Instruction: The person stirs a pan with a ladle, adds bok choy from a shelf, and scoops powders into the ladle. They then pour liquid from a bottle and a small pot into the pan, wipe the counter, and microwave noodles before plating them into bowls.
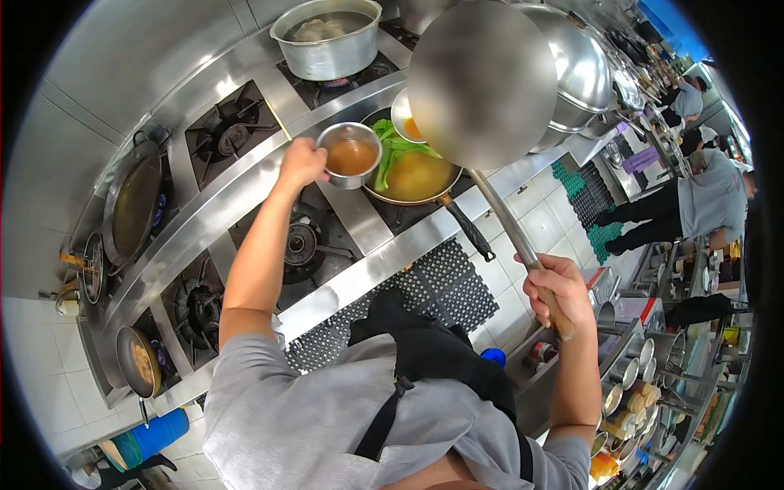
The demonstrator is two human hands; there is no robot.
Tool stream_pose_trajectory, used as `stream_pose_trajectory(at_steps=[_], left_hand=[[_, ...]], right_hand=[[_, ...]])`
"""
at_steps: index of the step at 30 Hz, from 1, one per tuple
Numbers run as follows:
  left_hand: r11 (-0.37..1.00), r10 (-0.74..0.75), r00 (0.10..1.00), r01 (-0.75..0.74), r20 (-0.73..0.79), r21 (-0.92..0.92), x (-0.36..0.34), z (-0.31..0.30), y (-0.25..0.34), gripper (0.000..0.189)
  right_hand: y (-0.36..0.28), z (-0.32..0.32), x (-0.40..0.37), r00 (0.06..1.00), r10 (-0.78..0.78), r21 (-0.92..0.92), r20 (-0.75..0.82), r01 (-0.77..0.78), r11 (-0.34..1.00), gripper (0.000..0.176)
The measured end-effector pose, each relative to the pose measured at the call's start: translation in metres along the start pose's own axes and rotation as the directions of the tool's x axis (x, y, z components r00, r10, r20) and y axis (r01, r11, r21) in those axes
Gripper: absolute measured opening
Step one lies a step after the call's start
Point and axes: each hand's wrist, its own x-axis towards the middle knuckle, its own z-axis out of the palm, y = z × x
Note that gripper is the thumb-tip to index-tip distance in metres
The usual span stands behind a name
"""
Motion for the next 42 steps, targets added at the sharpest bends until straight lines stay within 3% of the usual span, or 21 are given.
stream_pose_trajectory(at_steps=[4, 11, 14, 16, 22, 24, 25, 28, 29, 30, 32, 33, 35, 36, 37, 38, 39, 40, 41, 42], left_hand=[[0.997, 0.012, 0.998, -0.017, 0.061, 0.077, -0.002, 0.019, 0.020, 0.024], [1.000, 0.017, 0.993, -0.019, 0.118, 0.019, 0.000, 0.028, 0.034, 0.023], [0.999, 0.028, 0.993, -0.029, 0.111, 0.015, -0.001, 0.029, 0.039, 0.021], [0.999, 0.034, 0.996, -0.034, 0.080, -0.004, 0.000, 0.031, 0.036, 0.020], [0.989, 0.061, 0.997, -0.056, 0.035, -0.140, -0.005, 0.015, 0.021, 0.019], [0.993, 0.058, 0.998, -0.054, 0.034, -0.101, -0.020, 0.002, 0.032, 0.019], [0.991, 0.056, 0.998, -0.054, 0.014, -0.124, -0.022, -0.004, 0.030, 0.018], [0.988, 0.084, 0.996, -0.084, -0.004, -0.131, -0.029, -0.021, 0.027, 0.017], [0.985, 0.069, 0.998, -0.069, -0.007, -0.157, -0.037, -0.029, 0.034, 0.016], [0.981, 0.058, 0.998, -0.059, -0.009, -0.182, -0.042, -0.034, 0.037, 0.015], [0.983, 0.107, 0.994, -0.111, -0.030, -0.148, -0.038, -0.040, 0.026, 0.018], [0.977, 0.135, 0.990, -0.139, -0.035, -0.163, -0.048, -0.046, 0.039, 0.017], [0.965, 0.154, 0.988, -0.153, -0.010, -0.215, -0.051, -0.054, 0.048, 0.016], [0.968, 0.160, 0.987, -0.157, 0.000, -0.194, -0.060, -0.058, 0.063, 0.016], [0.955, 0.189, 0.982, -0.184, -0.001, -0.232, -0.060, -0.059, 0.067, 0.015], [0.967, 0.211, 0.977, -0.204, 0.030, -0.154, -0.059, -0.062, 0.071, 0.016], [0.951, 0.238, 0.970, -0.224, 0.044, -0.213, -0.063, -0.058, 0.081, 0.017], [0.948, 0.312, 0.949, -0.307, 0.049, -0.083, -0.059, -0.057, 0.088, 0.017], [0.954, 0.297, 0.951, -0.291, 0.083, -0.069, -0.067, -0.050, 0.107, 0.018], [0.936, 0.352, 0.932, -0.349, 0.090, -0.047, -0.068, -0.040, 0.116, 0.020]], right_hand=[[0.001, 0.009, -0.015, 0.998, -0.048, -0.019, 0.040, 0.049, 0.999, 0.035], [0.008, 0.013, -0.023, 0.995, -0.086, -0.107, 0.056, 0.092, 0.990, 0.026], [0.004, 0.008, -0.021, 0.998, -0.052, -0.009, 0.048, 0.052, 0.999, 0.028], [0.006, -0.007, -0.016, 0.992, -0.015, 0.188, 0.125, -0.009, 0.982, 0.031], [0.035, -0.009, 0.008, 0.998, -0.036, -0.060, -0.043, 0.033, 0.998, 0.026], [0.059, -0.015, 0.025, 0.977, -0.212, -0.517, -0.008, 0.178, 0.838, 0.024], [0.067, -0.017, 0.031, 0.977, -0.213, -0.515, -0.010, 0.177, 0.839, 0.024], [0.087, -0.026, 0.051, 0.800, -0.597, -0.900, 0.055, 0.299, 0.318, 0.029], [0.097, -0.034, 0.067, 0.778, -0.618, -0.935, 0.109, 0.292, 0.202, 0.034], [0.100, -0.037, 0.077, 0.776, -0.623, -0.935, 0.094, 0.284, 0.213, 0.034], [0.101, -0.038, 0.095, 0.805, -0.580, -0.987, 0.127, 0.159, 0.006, 0.042], [0.101, -0.041, 0.103, 0.801, -0.591, -0.990, 0.095, 0.138, 0.028, 0.042], [0.099, -0.050, 0.114, 0.836, -0.527, -0.987, 0.154, 0.102, -0.127, 0.047], [0.097, -0.055, 0.116, 0.837, -0.535, -0.992, 0.116, 0.076, -0.098, 0.047], [0.095, -0.060, 0.118, 0.815, -0.552, -0.982, 0.177, 0.111, -0.150, 0.044], [0.094, -0.066, 0.119, 0.791, -0.568, -0.971, 0.227, 0.137, -0.197, 0.041], [0.090, -0.070, 0.118, 0.811, -0.548, -0.977, 0.207, 0.141, -0.159, 0.037], [0.087, -0.075, 0.114, 0.827, -0.537, -0.986, 0.165, 0.126, -0.109, 0.033], [0.091, -0.079, 0.107, 0.749, -0.645, -0.987, 0.151, 0.154, -0.052, 0.028], [0.091, -0.078, 0.093, 0.780, -0.625, -0.995, 0.017, 0.075, 0.067, 0.027]])
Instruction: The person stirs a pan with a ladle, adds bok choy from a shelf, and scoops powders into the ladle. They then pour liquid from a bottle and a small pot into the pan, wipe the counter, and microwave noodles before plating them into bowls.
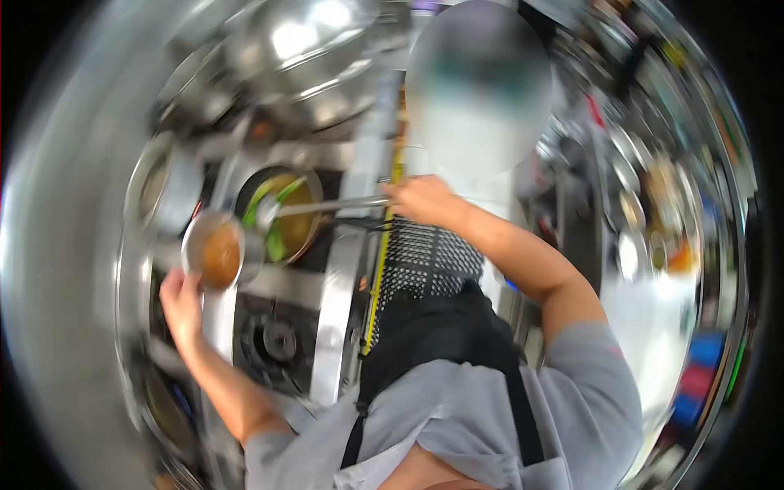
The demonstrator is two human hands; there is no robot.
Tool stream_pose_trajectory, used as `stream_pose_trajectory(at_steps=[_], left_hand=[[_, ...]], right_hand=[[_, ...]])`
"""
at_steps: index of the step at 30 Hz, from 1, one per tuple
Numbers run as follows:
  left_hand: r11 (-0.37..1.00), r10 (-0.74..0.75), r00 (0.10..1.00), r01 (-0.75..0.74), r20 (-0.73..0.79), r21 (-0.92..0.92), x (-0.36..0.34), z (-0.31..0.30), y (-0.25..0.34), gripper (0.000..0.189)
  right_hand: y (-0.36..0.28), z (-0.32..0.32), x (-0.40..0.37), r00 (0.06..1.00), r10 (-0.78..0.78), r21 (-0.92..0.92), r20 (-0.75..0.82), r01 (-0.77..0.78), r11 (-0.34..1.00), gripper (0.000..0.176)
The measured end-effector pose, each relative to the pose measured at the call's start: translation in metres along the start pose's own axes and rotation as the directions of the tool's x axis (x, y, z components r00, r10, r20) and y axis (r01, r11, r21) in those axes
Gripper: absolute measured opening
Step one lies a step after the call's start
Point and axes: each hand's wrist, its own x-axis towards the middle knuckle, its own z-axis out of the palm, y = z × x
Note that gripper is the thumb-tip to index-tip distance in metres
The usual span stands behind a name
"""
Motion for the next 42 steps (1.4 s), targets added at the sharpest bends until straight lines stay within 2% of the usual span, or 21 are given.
stream_pose_trajectory(at_steps=[1, 2, 4, 7, 10, 14, 16, 17, 18, 20, 22, 24, 26, 28, 30, 32, 34, 35, 38, 40, 42], left_hand=[[1.000, 0.001, 0.999, -0.001, 0.049, 0.002, 0.000, 0.015, 0.020, 0.022], [0.996, 0.085, 0.987, -0.088, 0.139, 0.019, 0.002, 0.030, 0.035, 0.021], [0.985, 0.135, 0.960, -0.105, 0.245, -0.133, 0.003, 0.079, 0.053, 0.018], [0.954, 0.299, 0.804, -0.237, 0.514, -0.185, 0.011, 0.155, 0.093, 0.015], [0.892, 0.430, 0.580, -0.390, 0.692, -0.228, -0.027, 0.256, 0.176, 0.015], [0.770, 0.550, 0.204, -0.498, 0.810, -0.398, -0.090, 0.403, 0.271, 0.017], [0.745, 0.555, 0.104, -0.504, 0.826, -0.437, -0.150, 0.463, 0.323, 0.019], [0.653, 0.630, -0.018, -0.529, 0.777, -0.542, -0.166, 0.507, 0.339, 0.019], [0.553, 0.688, -0.140, -0.535, 0.712, -0.639, -0.183, 0.553, 0.352, 0.020], [0.535, 0.669, -0.269, -0.474, 0.693, -0.699, -0.250, 0.609, 0.396, 0.019], [0.407, 0.719, -0.360, -0.475, 0.595, -0.780, -0.317, 0.670, 0.431, 0.019], [0.423, 0.654, -0.425, -0.479, 0.625, -0.769, -0.378, 0.736, 0.459, 0.018], [0.421, 0.565, -0.476, -0.536, 0.673, -0.732, -0.440, 0.794, 0.485, 0.013], [0.630, 0.473, -0.525, -0.359, 0.707, -0.688, -0.495, 0.802, 0.503, 0.009], [0.581, 0.418, -0.562, -0.439, 0.714, -0.686, -0.534, 0.825, 0.516, 0.006], [0.665, 0.383, -0.598, -0.351, 0.704, -0.659, -0.562, 0.868, 0.513, 0.010], [0.678, 0.218, -0.617, -0.461, 0.756, -0.572, -0.581, 0.904, 0.512, 0.017], [0.654, 0.150, -0.564, -0.559, 0.812, -0.509, -0.588, 0.906, 0.512, 0.022], [0.661, 0.144, -0.493, -0.598, 0.858, -0.454, -0.591, 0.911, 0.501, 0.023], [0.648, 0.088, -0.496, -0.630, 0.864, -0.428, -0.590, 0.947, 0.492, 0.025], [0.135, 0.370, -0.513, -0.795, 0.775, -0.591, -0.585, 0.948, 0.492, 0.030]], right_hand=[[0.008, 0.005, -0.013, 0.973, -0.084, -0.024, -0.217, 0.081, 0.996, 0.046], [0.009, -0.005, -0.033, 0.861, -0.214, -0.036, -0.462, 0.223, 0.974, 0.046], [0.005, -0.012, -0.083, 0.787, -0.148, 0.065, -0.599, 0.232, 0.971, 0.042], [0.008, -0.019, -0.195, 0.890, 0.143, 0.313, -0.433, -0.001, 0.950, 0.035], [0.026, 0.000, -0.318, 0.803, 0.485, 0.457, -0.346, -0.307, 0.835, 0.034], [-0.005, 0.005, -0.483, 0.341, 0.915, 0.608, -0.217, -0.685, 0.400, 0.033], [-0.033, 0.009, -0.541, 0.117, 0.927, 0.555, -0.357, -0.772, 0.311, 0.031], [-0.053, 0.007, -0.561, -0.015, 0.922, 0.568, -0.388, -0.791, 0.227, 0.030], [-0.072, 0.004, -0.576, -0.154, 0.927, 0.621, -0.341, -0.778, 0.099, 0.029], [-0.110, 0.003, -0.591, -0.394, 0.880, 0.706, -0.267, -0.701, -0.100, 0.029], [-0.143, 0.018, -0.592, -0.522, 0.820, 0.750, -0.236, -0.634, -0.188, 0.029], [-0.174, 0.043, -0.583, -0.687, 0.691, 0.778, -0.225, -0.554, -0.297, 0.029], [-0.198, 0.066, -0.566, -0.803, 0.575, 0.875, -0.156, -0.382, -0.296, 0.026], [-0.221, 0.103, -0.566, -0.899, 0.410, 0.895, -0.152, -0.301, -0.330, 0.026], [-0.230, 0.092, -0.567, -0.938, 0.275, 0.877, -0.209, -0.305, -0.371, 0.029], [-0.232, 0.084, -0.584, -0.900, 0.251, 0.744, -0.357, -0.436, -0.506, 0.034], [-0.228, 0.088, -0.612, -0.895, 0.224, 0.683, -0.386, -0.441, -0.583, 0.037], [-0.222, 0.087, -0.626, -0.872, 0.238, 0.648, -0.429, -0.480, -0.591, 0.039], [-0.204, 0.093, -0.664, -0.813, 0.264, 0.507, -0.519, -0.541, -0.670, 0.045], [-0.192, 0.100, -0.682, -0.817, 0.286, 0.501, -0.501, -0.543, -0.674, 0.047], [-0.176, 0.097, -0.696, -0.808, 0.320, 0.487, -0.495, -0.563, -0.667, 0.049]])
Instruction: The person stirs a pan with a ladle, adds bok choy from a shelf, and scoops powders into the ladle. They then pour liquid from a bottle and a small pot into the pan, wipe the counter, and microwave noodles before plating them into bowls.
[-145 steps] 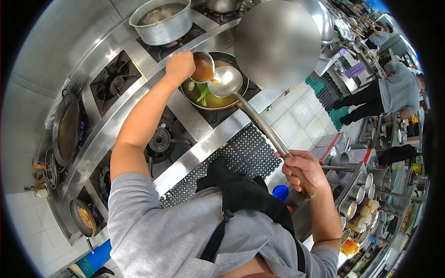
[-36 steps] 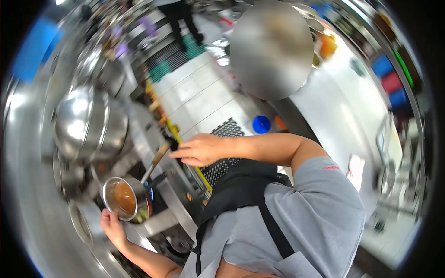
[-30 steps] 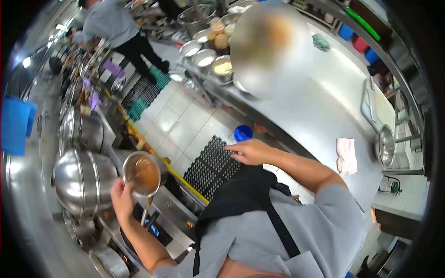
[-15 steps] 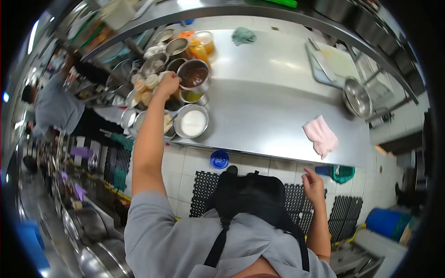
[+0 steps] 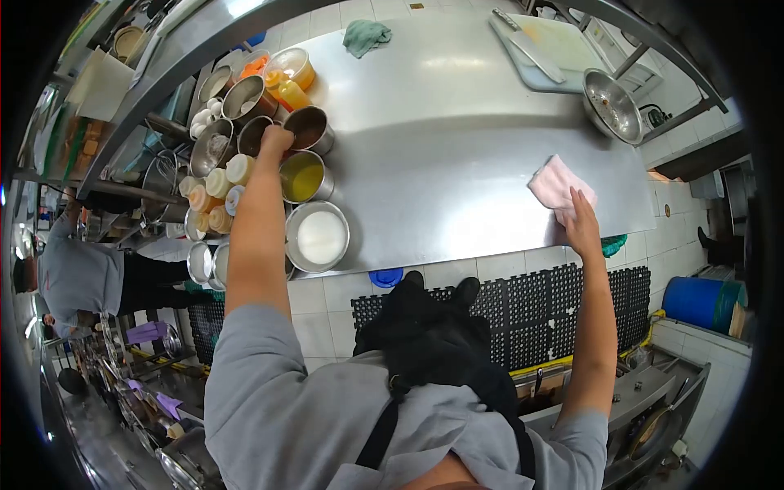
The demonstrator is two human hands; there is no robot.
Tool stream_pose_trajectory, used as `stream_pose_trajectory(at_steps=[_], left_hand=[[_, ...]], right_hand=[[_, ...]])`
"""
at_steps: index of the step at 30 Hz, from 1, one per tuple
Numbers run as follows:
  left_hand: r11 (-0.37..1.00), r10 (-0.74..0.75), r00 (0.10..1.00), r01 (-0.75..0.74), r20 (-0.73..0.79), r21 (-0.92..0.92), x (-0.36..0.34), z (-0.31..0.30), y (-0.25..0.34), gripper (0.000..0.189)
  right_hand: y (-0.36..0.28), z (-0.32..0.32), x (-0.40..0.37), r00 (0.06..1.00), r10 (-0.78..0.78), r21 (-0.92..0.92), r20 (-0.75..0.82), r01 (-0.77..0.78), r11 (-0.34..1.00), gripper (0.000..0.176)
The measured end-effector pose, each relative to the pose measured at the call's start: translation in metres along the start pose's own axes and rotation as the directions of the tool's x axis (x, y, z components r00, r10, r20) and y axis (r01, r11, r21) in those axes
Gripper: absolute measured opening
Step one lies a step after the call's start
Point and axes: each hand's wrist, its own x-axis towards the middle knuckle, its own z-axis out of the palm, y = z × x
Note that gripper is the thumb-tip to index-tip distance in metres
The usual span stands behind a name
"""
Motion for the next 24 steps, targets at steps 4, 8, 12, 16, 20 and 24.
stream_pose_trajectory(at_steps=[4, 8, 12, 16, 20, 24], left_hand=[[0.925, 0.322, 0.908, -0.241, -0.269, 0.295, -0.125, -0.045, 0.074, 0.040], [0.732, 0.640, 0.744, -0.515, 0.190, -0.447, -0.293, -0.110, 0.058, 0.027], [0.632, 0.657, 0.566, -0.052, 0.498, -0.774, -0.360, -0.116, 0.041, 0.030], [0.658, 0.601, 0.593, 0.014, 0.536, -0.753, -0.368, -0.072, 0.033, 0.032], [0.639, 0.555, 0.658, 0.055, 0.509, -0.767, -0.361, -0.044, 0.025, 0.030], [0.674, 0.507, 0.686, 0.062, 0.522, -0.736, -0.354, -0.026, 0.041, 0.027]], right_hand=[[-0.005, 0.031, 0.033, 0.974, -0.024, -0.100, 0.227, 0.047, 0.994, 0.044], [-0.078, 0.093, 0.100, 0.922, -0.375, -0.052, 0.097, 0.381, 0.923, 0.044], [-0.194, 0.193, 0.183, 0.918, -0.381, 0.021, 0.110, 0.381, 0.924, 0.052], [-0.300, 0.216, 0.160, 0.839, -0.530, 0.125, 0.128, 0.516, 0.847, 0.048], [-0.306, 0.174, 0.041, 0.768, -0.621, 0.313, 0.156, 0.558, 0.769, 0.049], [-0.223, 0.086, -0.007, 0.661, -0.635, 0.393, 0.399, 0.503, 0.770, 0.039]])
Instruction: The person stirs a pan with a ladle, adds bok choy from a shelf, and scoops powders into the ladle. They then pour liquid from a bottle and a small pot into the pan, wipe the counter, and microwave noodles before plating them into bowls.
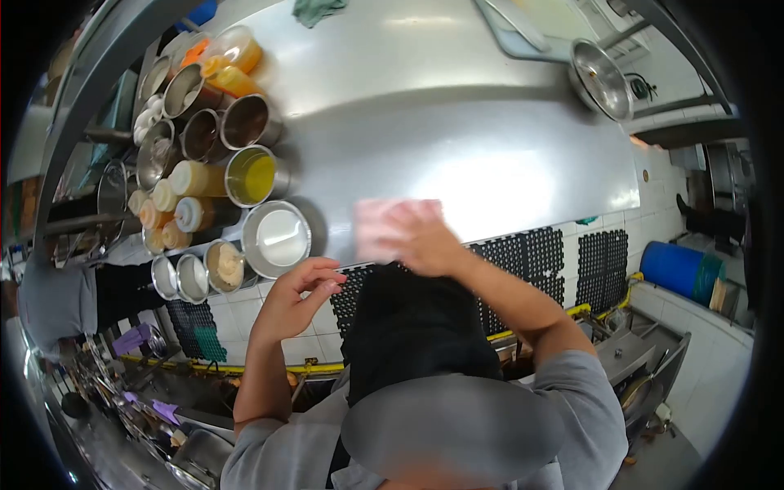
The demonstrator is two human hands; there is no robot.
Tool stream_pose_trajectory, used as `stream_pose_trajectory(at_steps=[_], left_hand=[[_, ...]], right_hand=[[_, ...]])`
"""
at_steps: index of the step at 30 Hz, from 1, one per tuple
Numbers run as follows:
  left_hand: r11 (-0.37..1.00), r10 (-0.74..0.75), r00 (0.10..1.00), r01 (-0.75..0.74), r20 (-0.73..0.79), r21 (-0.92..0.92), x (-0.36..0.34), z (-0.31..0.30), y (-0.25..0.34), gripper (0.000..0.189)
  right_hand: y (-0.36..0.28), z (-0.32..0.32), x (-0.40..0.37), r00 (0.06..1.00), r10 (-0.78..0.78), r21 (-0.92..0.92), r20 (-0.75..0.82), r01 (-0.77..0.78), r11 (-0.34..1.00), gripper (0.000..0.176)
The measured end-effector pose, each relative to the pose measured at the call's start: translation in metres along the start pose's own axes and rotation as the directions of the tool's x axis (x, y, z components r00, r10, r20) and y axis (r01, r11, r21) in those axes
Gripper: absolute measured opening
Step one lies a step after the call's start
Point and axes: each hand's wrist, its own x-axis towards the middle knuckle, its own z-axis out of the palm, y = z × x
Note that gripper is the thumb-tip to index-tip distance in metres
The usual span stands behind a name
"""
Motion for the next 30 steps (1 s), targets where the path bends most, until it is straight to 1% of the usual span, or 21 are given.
stream_pose_trajectory(at_steps=[2, 3, 4, 6, 7, 8, 9, 10, 11, 12, 13, 14, 15, 18, 19, 21, 22, 24, 26, 28, 30], left_hand=[[1.000, -0.012, 1.000, 0.011, 0.004, 0.025, 0.000, 0.013, -0.005, 0.026], [0.999, -0.049, 0.998, 0.048, -0.040, -0.007, -0.001, 0.022, -0.011, 0.026], [0.996, -0.085, 0.993, 0.082, -0.076, -0.038, 0.001, 0.032, -0.017, 0.026], [0.994, -0.106, 0.994, 0.105, -0.040, -0.031, 0.003, 0.057, -0.024, 0.026], [0.989, -0.143, 0.988, 0.141, -0.059, -0.041, 0.011, 0.075, -0.025, 0.026], [0.991, -0.134, 0.990, 0.133, -0.043, -0.026, 0.027, 0.097, -0.022, 0.026], [0.997, -0.077, 0.996, 0.078, -0.047, 0.021, 0.044, 0.121, -0.017, 0.026], [0.997, -0.027, 0.998, 0.030, -0.048, 0.069, 0.060, 0.147, -0.013, 0.026], [0.986, 0.029, 0.995, -0.011, -0.101, 0.167, 0.085, 0.170, -0.009, 0.027], [0.974, 0.118, 0.980, -0.083, -0.158, 0.211, 0.112, 0.198, 0.004, 0.027], [0.916, 0.209, 0.950, -0.106, -0.233, 0.387, 0.142, 0.220, 0.010, 0.030], [0.815, 0.342, 0.903, -0.147, -0.259, 0.561, 0.171, 0.242, 0.015, 0.032], [0.677, 0.471, 0.845, -0.161, -0.255, 0.718, 0.195, 0.258, 0.020, 0.035], [0.459, 0.602, 0.779, -0.154, -0.178, 0.875, 0.239, 0.317, 0.034, 0.037], [0.455, 0.611, 0.769, -0.144, -0.190, 0.879, 0.241, 0.337, 0.036, 0.037], [0.506, 0.569, 0.812, -0.217, -0.134, 0.834, 0.253, 0.380, 0.041, 0.036], [0.522, 0.555, 0.825, -0.247, -0.106, 0.816, 0.260, 0.402, 0.041, 0.037], [0.525, 0.564, 0.821, -0.278, -0.085, 0.804, 0.280, 0.442, 0.042, 0.037], [0.424, 0.646, 0.763, -0.359, 0.000, 0.832, 0.311, 0.477, 0.048, 0.043], [0.406, 0.666, 0.746, -0.350, -0.010, 0.844, 0.349, 0.516, 0.061, 0.048], [0.389, 0.691, 0.723, -0.363, -0.008, 0.847, 0.400, 0.551, 0.065, 0.053]], right_hand=[[0.103, 0.002, -0.075, 0.942, 0.219, -0.384, -0.255, -0.307, 0.871, 0.042], [0.139, -0.047, -0.108, 0.789, 0.571, -0.264, -0.229, -0.615, 0.743, 0.040], [0.199, -0.063, -0.158, 0.583, 0.711, -0.282, -0.392, -0.812, 0.510, 0.044], [0.269, -0.112, -0.215, -0.100, 0.877, 0.134, -0.471, -0.990, -0.040, 0.054], [0.290, -0.126, -0.214, -0.228, 0.861, 0.225, -0.455, -0.965, -0.137, 0.054], [0.329, -0.110, -0.208, -0.078, 0.830, 0.248, -0.552, -0.966, 0.074, 0.052], [0.328, -0.108, -0.179, 0.174, 0.847, 0.094, -0.502, -0.963, 0.253, 0.047], [0.322, -0.079, -0.140, 0.369, 0.488, -0.152, -0.791, -0.891, 0.428, 0.031], [0.287, -0.069, -0.103, 0.512, 0.731, -0.177, -0.451, -0.854, 0.489, 0.027], [0.238, -0.048, -0.090, 0.709, 0.227, -0.283, -0.668, -0.524, 0.803, 0.035], [0.200, -0.023, -0.086, 0.814, 0.028, -0.232, -0.580, -0.199, 0.952, 0.045], [0.159, -0.019, -0.090, 0.891, 0.119, 0.038, -0.438, -0.114, 0.993, 0.043], [0.140, -0.016, -0.119, 0.951, -0.142, -0.040, -0.275, 0.136, 0.990, 0.041], [0.170, -0.084, -0.218, 0.879, 0.101, 0.048, -0.466, -0.089, 0.995, 0.039], [0.201, -0.117, -0.260, 0.882, 0.009, -0.213, -0.472, -0.123, 0.969, 0.040], [0.281, -0.144, -0.333, 0.726, 0.322, -0.179, -0.607, -0.520, 0.835, 0.046], [0.308, -0.155, -0.364, 0.561, 0.538, -0.111, -0.629, -0.750, 0.652, 0.047], [0.348, -0.165, -0.391, 0.378, 0.657, -0.017, -0.652, -0.874, 0.486, 0.045], [0.351, -0.173, -0.394, 0.514, 0.709, -0.024, -0.483, -0.817, 0.576, 0.047], [0.387, -0.194, -0.401, 0.828, 0.561, 0.305, 0.017, -0.539, 0.785, 0.049], [0.395, -0.231, -0.423, 0.807, 0.534, 0.571, -0.250, -0.323, 0.755, 0.047]])
